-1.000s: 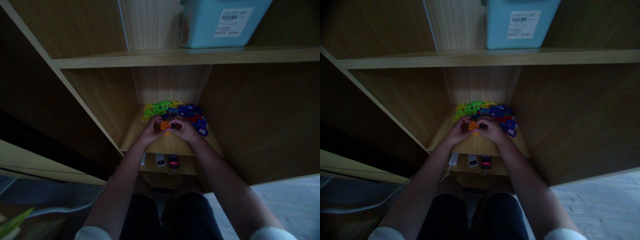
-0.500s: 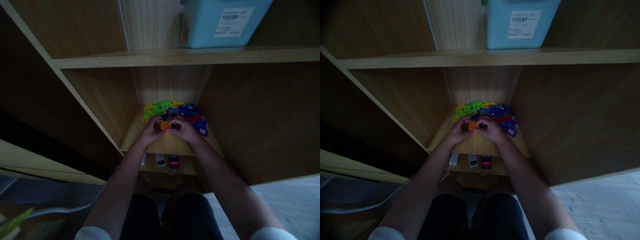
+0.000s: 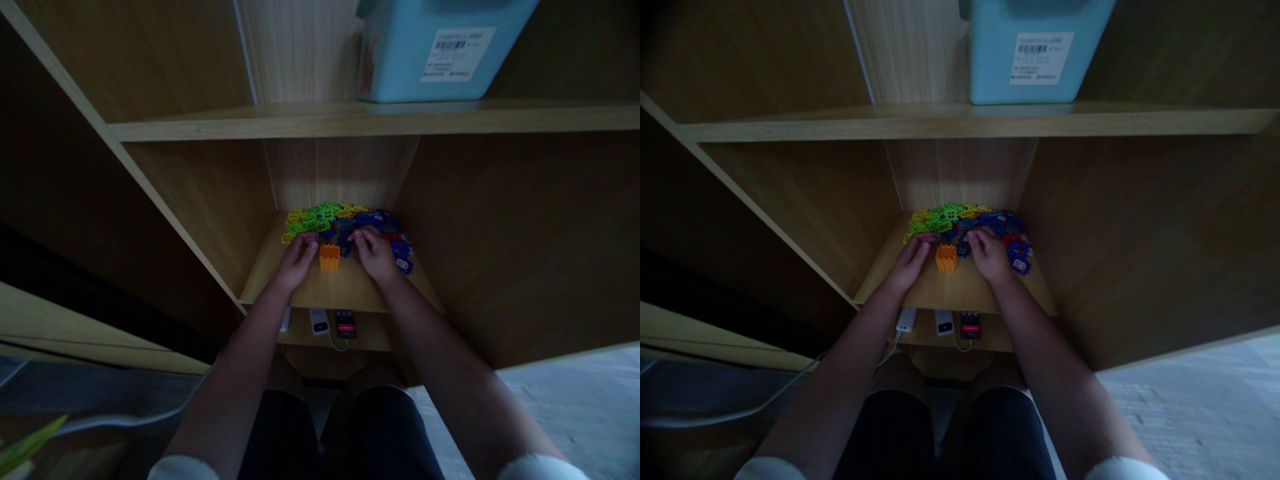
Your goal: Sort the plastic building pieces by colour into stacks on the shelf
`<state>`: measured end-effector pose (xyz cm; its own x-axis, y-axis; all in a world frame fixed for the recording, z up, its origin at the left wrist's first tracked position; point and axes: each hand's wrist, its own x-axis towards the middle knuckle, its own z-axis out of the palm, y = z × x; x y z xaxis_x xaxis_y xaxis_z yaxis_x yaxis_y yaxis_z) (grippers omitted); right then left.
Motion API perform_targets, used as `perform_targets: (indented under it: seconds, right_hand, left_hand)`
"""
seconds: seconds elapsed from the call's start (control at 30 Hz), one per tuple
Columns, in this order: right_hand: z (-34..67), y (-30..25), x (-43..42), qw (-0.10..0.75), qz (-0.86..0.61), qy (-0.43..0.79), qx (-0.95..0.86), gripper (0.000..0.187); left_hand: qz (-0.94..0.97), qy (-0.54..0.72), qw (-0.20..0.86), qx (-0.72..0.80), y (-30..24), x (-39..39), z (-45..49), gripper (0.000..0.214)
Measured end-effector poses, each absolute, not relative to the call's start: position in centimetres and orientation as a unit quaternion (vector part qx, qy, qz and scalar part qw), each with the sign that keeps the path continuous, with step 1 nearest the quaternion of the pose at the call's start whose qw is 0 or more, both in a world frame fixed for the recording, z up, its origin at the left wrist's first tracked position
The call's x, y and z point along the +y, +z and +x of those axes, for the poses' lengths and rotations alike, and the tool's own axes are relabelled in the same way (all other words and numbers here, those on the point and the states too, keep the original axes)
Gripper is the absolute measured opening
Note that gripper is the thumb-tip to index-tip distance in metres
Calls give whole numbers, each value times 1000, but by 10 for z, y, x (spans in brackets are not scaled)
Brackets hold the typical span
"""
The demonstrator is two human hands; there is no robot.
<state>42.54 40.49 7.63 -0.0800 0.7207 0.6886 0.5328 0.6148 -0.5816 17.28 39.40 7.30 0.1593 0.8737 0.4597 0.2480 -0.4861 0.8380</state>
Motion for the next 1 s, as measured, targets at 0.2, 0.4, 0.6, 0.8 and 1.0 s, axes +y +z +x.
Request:
perform_targets:
  seconds: [0.2,0.4,0.6,0.8,1.0]
  right_hand:
    - [430,70,414,492,-499,36,-712,53]
    - [431,64,421,474,-517,11,-713,57]
    - [431,60,427,498,-501,-8,-708,65]
    - [431,60,427,509,-488,0,-709,61]
    - [430,60,428,516,-489,-2,-703,61]
  left_hand:
    - [634,554,270,467,64,405,166,70]
    - [643,514,281,494,61,420,166,77]
    - [674,406,278,551,89,435,178,78]
    - [719,367,259,531,91,463,197,73]
    - [752,402,206,479,78,478,197,74]
